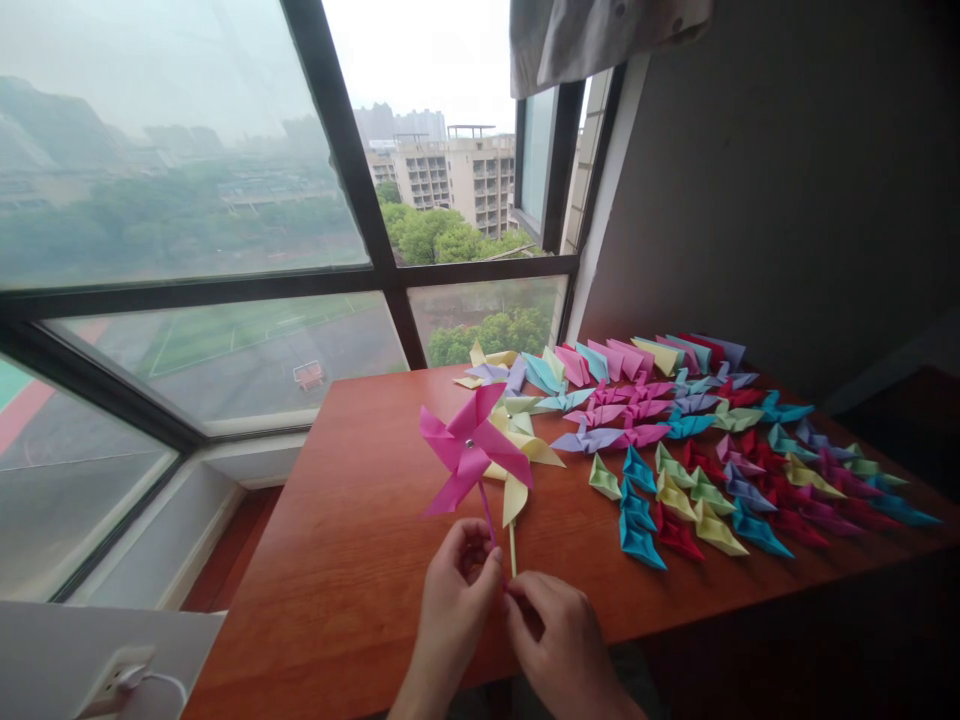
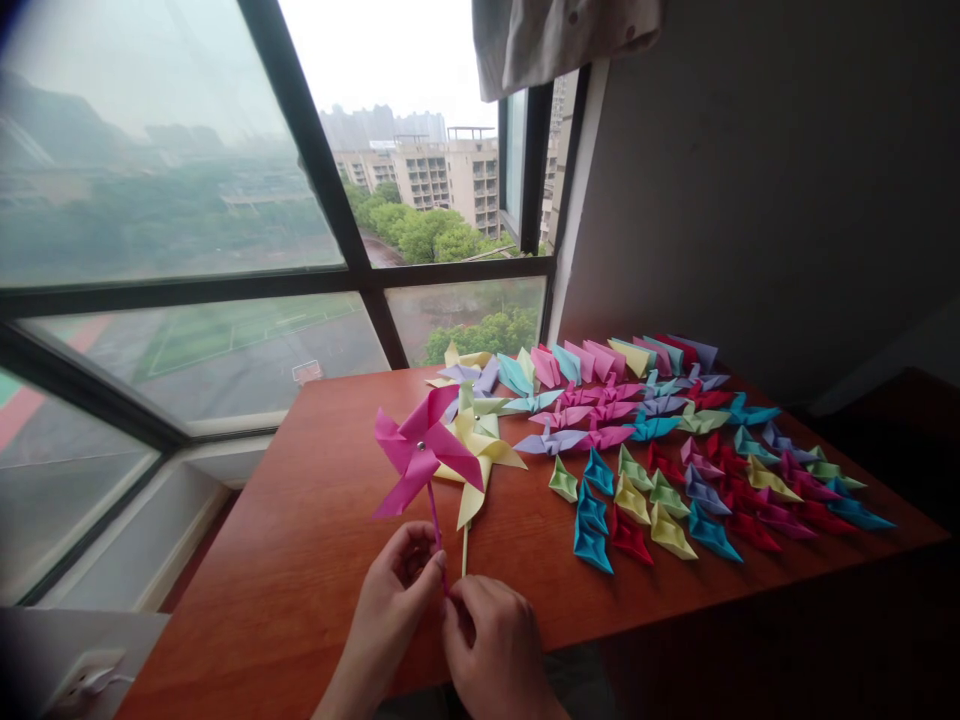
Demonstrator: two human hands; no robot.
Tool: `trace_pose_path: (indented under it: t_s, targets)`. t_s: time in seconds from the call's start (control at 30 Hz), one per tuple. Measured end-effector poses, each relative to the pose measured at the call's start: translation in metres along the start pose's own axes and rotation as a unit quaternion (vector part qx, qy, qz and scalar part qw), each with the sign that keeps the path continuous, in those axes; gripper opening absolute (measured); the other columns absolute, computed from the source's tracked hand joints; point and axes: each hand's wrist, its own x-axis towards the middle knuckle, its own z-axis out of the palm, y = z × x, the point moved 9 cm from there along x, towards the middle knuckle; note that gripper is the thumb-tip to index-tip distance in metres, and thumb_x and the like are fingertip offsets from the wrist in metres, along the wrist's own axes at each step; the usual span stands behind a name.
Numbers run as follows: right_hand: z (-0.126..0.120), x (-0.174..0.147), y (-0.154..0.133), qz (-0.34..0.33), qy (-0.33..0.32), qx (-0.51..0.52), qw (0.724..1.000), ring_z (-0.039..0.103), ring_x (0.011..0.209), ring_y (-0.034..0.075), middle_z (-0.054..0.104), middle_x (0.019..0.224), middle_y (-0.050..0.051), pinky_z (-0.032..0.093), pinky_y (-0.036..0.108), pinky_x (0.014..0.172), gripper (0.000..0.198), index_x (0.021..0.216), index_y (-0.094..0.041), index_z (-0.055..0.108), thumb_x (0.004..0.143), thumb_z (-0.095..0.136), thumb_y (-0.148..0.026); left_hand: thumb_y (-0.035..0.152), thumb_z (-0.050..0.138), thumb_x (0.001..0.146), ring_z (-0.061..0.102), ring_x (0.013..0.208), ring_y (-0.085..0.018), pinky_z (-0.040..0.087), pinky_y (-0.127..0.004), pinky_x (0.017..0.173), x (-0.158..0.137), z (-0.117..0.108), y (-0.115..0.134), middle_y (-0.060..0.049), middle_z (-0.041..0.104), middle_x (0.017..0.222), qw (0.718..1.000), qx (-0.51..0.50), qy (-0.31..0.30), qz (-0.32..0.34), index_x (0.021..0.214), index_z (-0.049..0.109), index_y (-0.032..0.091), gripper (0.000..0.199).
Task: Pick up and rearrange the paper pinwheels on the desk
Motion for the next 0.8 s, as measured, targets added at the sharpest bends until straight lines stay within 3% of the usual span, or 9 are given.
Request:
trace_pose_path:
  t_s: [0.17, 0.33, 0.57, 0.7, 0.8]
  targets:
    - [-0.004, 0.008, 0.013, 0.044, -0.001, 0.051, 0.998, 0.056, 0.059, 0.013, 0.061, 0.064, 0.000, 0.033, 0.024, 0.056, 0.022, 0.071, -0.019, 0.059, 0.090, 0.047, -0.020, 0.030, 0.066, 0.077, 0.062, 0.072, -0.017, 0.049, -0.024, 0.065, 0.009, 0.015, 0.005, -0.003, 0.065, 0.078, 0.998, 0.034, -0.043, 0.020, 0.087, 0.063, 0.017, 0.017]
    - [-0.011, 0.021, 0.019, 0.075, 0.004, 0.112, 0.991, 0.055, 0.056, 0.012, 0.061, 0.063, 0.000, 0.035, 0.022, 0.055, 0.027, 0.071, -0.019, 0.059, 0.093, 0.047, -0.028, 0.028, 0.065, 0.077, 0.062, 0.071, -0.016, 0.049, -0.025, 0.066, 0.023, 0.023, 0.011, -0.003, 0.064, 0.078, 0.997, 0.034, -0.048, 0.040, 0.091, 0.062, 0.017, 0.018]
    - [-0.016, 0.036, 0.022, 0.072, 0.002, 0.117, 0.990, 0.058, 0.060, 0.014, 0.066, 0.067, 0.001, 0.037, 0.021, 0.053, 0.024, 0.075, -0.019, 0.062, 0.093, 0.047, -0.027, 0.027, 0.064, 0.077, 0.061, 0.068, -0.015, 0.048, -0.023, 0.063, 0.038, 0.028, 0.014, -0.002, 0.063, 0.077, 0.997, 0.042, -0.030, 0.059, 0.090, 0.059, 0.017, 0.017]
    - [-0.016, 0.039, 0.027, 0.060, -0.001, 0.073, 0.996, 0.063, 0.065, 0.016, 0.069, 0.074, 0.002, 0.040, 0.023, 0.060, 0.020, 0.081, -0.021, 0.064, 0.092, 0.048, -0.025, 0.023, 0.060, 0.079, 0.062, 0.065, -0.015, 0.047, -0.023, 0.061, 0.044, 0.026, 0.017, -0.001, 0.064, 0.075, 0.987, 0.136, -0.033, 0.084, 0.092, 0.060, 0.018, 0.014]
    - [-0.018, 0.037, 0.033, 0.052, 0.018, 0.023, 0.998, 0.064, 0.067, 0.017, 0.069, 0.075, 0.002, 0.041, 0.024, 0.063, 0.020, 0.082, -0.021, 0.064, 0.092, 0.048, -0.025, 0.024, 0.060, 0.080, 0.061, 0.063, -0.016, 0.044, -0.024, 0.061, 0.045, 0.024, 0.018, -0.001, 0.066, 0.071, 0.963, 0.247, -0.054, 0.091, 0.088, 0.064, 0.019, 0.011]
